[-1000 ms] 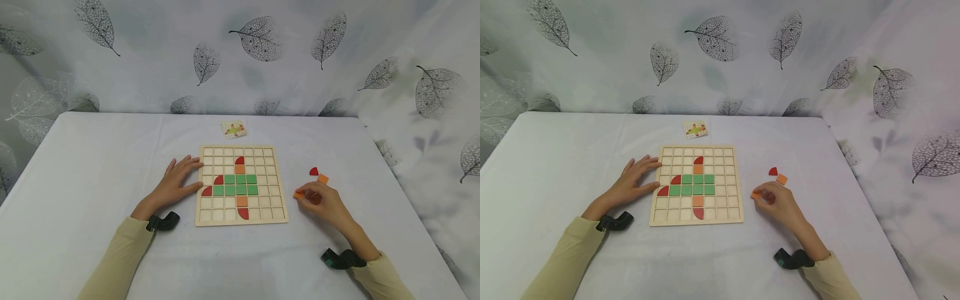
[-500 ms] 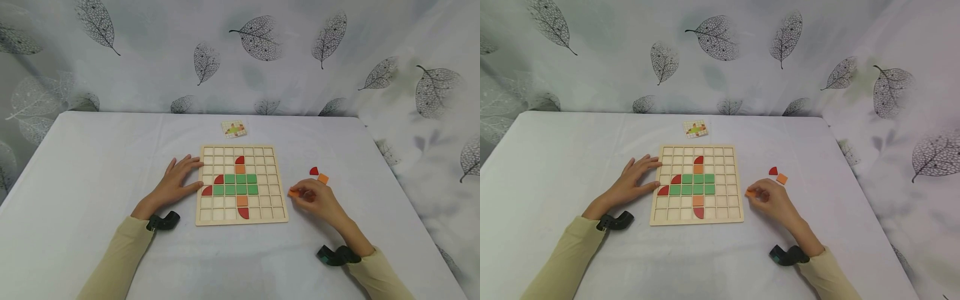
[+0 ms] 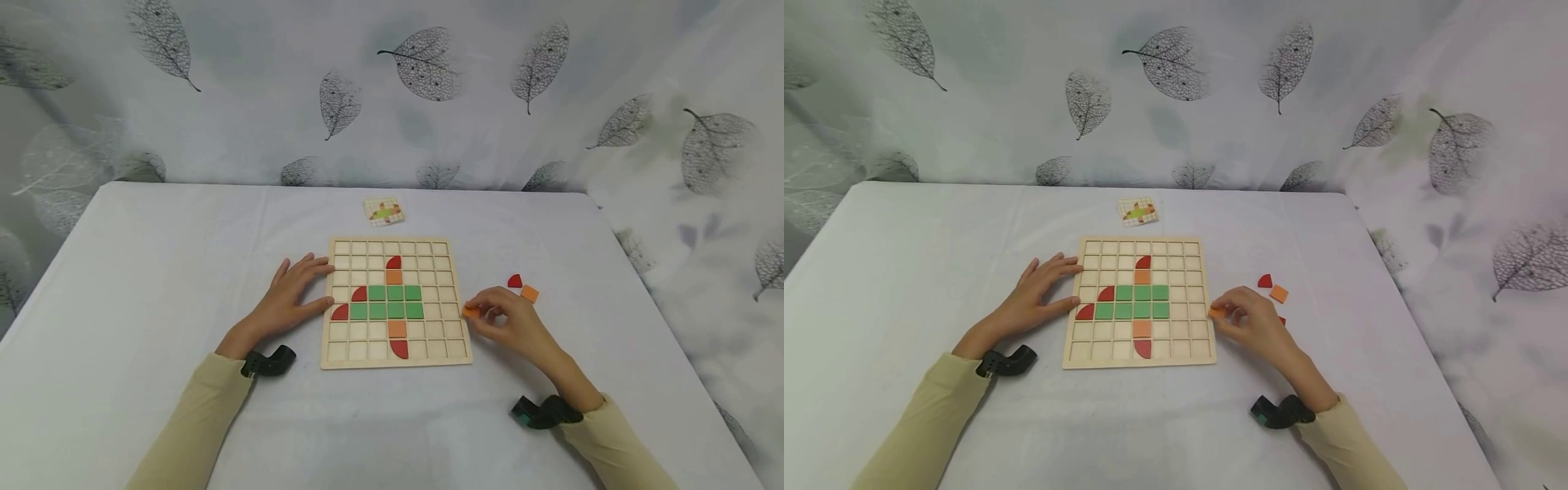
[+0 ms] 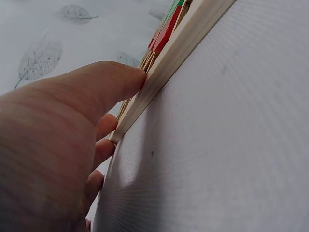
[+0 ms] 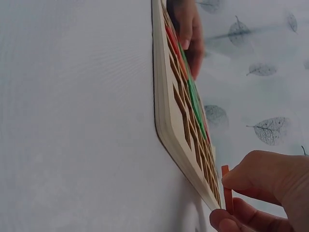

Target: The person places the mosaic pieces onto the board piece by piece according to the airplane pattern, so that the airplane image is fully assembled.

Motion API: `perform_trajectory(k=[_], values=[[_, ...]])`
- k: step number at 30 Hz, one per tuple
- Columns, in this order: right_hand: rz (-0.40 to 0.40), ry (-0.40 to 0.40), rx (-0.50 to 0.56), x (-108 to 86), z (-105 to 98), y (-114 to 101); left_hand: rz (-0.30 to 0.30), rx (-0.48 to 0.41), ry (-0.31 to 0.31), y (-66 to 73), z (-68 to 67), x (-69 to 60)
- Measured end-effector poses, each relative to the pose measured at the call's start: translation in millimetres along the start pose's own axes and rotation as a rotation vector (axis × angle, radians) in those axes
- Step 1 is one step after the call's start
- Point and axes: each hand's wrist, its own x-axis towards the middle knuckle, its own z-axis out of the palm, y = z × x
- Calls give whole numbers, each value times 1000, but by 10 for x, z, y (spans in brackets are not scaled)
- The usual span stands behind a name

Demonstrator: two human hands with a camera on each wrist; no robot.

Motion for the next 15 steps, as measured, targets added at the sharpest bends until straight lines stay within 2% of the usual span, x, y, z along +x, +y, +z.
perform_trajectory(k=[15], values=[[-50, -32, 42, 164, 101, -67, -17, 12, -19, 0, 1, 3]])
